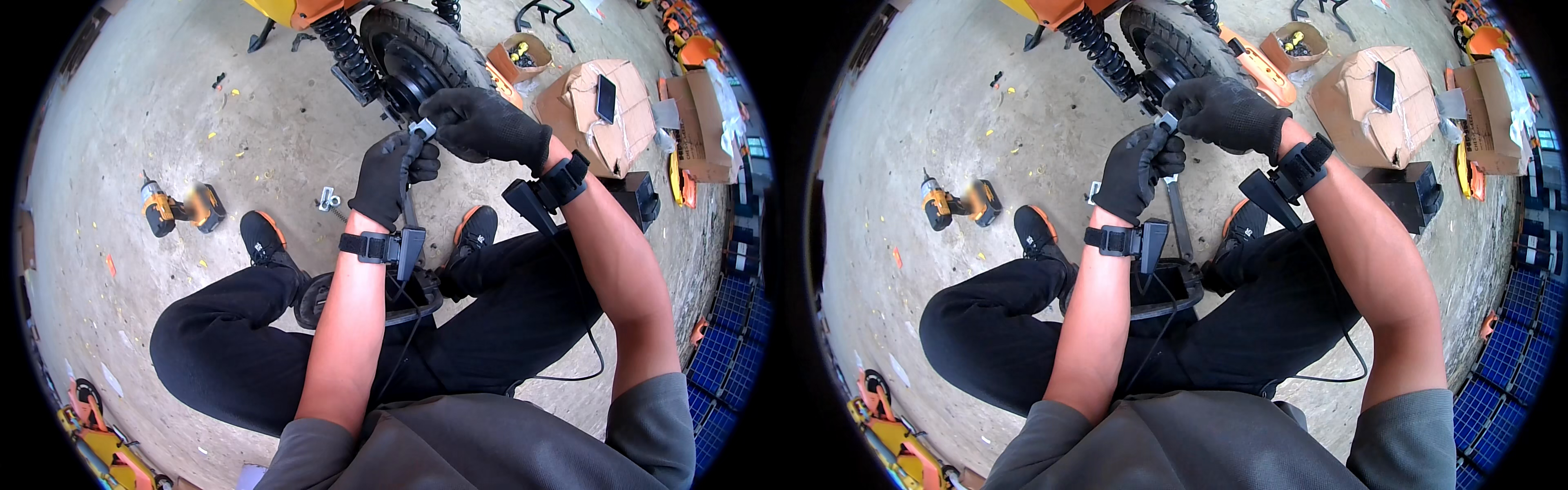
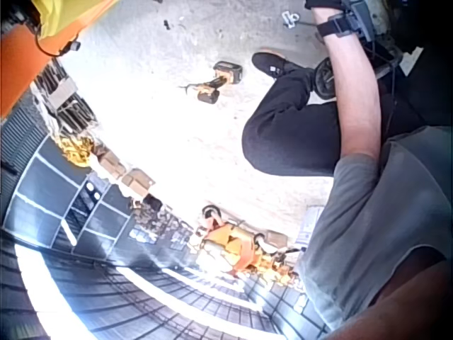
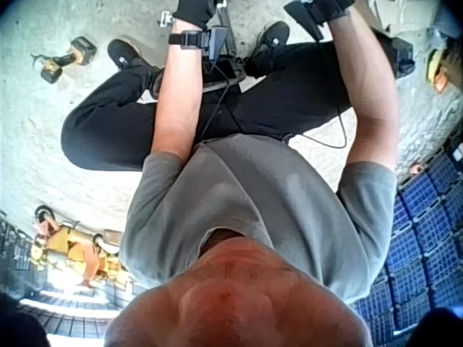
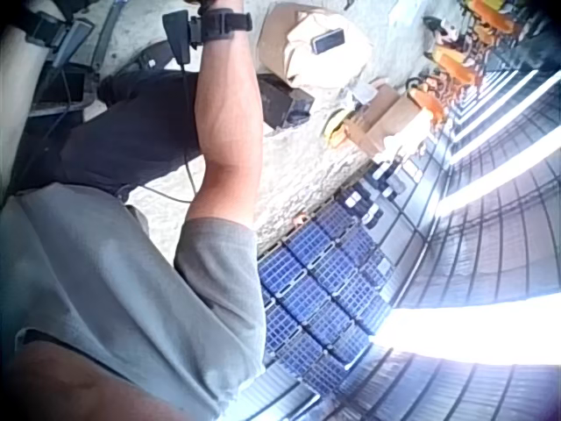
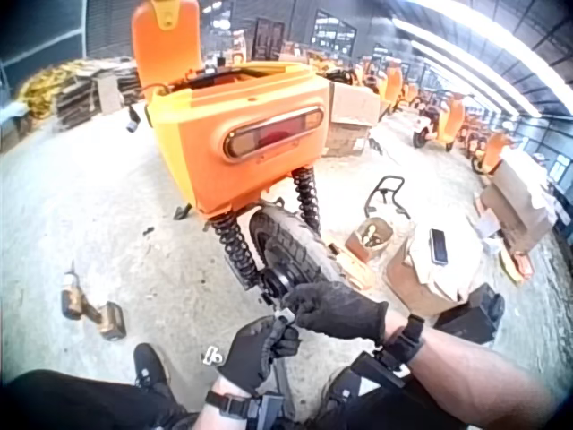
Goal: The person works on a scooter wheel on the floor, handling a metal bracket and then moving to a box to handle a larger wheel and motor assembly by hand.
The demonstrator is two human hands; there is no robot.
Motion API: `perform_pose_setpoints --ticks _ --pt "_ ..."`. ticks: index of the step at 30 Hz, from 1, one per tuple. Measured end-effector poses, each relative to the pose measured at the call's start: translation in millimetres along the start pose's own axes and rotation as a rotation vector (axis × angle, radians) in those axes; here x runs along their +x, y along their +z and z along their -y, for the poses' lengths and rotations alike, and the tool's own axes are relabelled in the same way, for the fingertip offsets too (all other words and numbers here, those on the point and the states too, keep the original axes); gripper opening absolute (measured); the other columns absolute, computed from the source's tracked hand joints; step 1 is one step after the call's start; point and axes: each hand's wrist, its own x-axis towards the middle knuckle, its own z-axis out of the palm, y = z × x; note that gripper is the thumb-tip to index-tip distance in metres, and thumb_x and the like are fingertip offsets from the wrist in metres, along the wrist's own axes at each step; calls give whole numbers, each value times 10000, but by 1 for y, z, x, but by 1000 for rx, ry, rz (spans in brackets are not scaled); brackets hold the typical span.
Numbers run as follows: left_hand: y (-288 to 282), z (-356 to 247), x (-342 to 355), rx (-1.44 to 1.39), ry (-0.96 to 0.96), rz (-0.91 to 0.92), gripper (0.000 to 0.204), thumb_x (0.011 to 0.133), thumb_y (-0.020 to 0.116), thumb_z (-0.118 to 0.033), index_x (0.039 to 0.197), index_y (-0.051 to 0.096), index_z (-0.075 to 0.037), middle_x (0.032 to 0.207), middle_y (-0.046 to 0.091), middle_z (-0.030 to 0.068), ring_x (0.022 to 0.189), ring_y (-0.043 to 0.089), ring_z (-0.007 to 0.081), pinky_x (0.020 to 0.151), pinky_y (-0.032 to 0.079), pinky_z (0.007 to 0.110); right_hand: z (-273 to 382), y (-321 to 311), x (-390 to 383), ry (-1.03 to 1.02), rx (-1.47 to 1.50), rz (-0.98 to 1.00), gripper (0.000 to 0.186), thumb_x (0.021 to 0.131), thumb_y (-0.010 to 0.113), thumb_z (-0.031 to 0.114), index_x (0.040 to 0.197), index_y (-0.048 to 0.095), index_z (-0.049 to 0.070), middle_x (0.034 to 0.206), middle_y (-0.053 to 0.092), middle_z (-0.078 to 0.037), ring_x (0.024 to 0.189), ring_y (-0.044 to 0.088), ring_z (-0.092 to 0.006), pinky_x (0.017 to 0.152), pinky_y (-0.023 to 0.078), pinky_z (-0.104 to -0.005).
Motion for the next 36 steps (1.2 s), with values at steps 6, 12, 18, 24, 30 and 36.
perform_pose_setpoints --ticks 6,12,18,24,30,36 --pt "5 -4 -5 29 0 -22 246 1003 541 -149 1149 558 48 877 598 86 703 555 148 666 492 297 3 -1 -1 36 -13 17 358 824 634 141 1175 683 91 914 689 -83 753 654 -177 706 529 -324" --pt "0 -1 -2 45 0 -6 241 1002 527 -124 1161 556 55 907 615 108 725 581 166 693 515 311 -1 1 1 17 1 13 356 827 622 126 1176 686 103 929 690 -87 759 654 -191 721 527 -326" --pt "3 -2 -4 63 1 -17 231 995 513 -86 1164 552 67 907 615 117 728 588 175 697 520 315 -6 2 2 -44 -15 -13 353 823 613 118 1168 690 105 924 690 -87 770 652 -194 739 524 -337" --pt "5 -3 -5 80 6 -34 239 985 503 -64 1175 549 73 914 623 127 733 608 187 707 533 326 -5 1 2 -34 -50 -3 349 829 599 129 1164 692 103 933 688 -91 793 652 -200 751 520 -337" --pt "5 -3 -5 78 12 -27 248 969 495 -41 1181 547 76 918 627 132 734 612 190 710 537 330 -5 2 2 -19 -22 -4 352 827 588 126 1162 693 100 934 691 -98 814 657 -216 771 521 -344" --pt "1 0 -4 55 13 -4 256 968 498 -42 1191 542 75 915 620 127 733 599 184 709 532 323 1 1 1 2 -33 4 353 823 590 132 1160 695 109 937 690 -101 817 657 -226 778 520 -352"
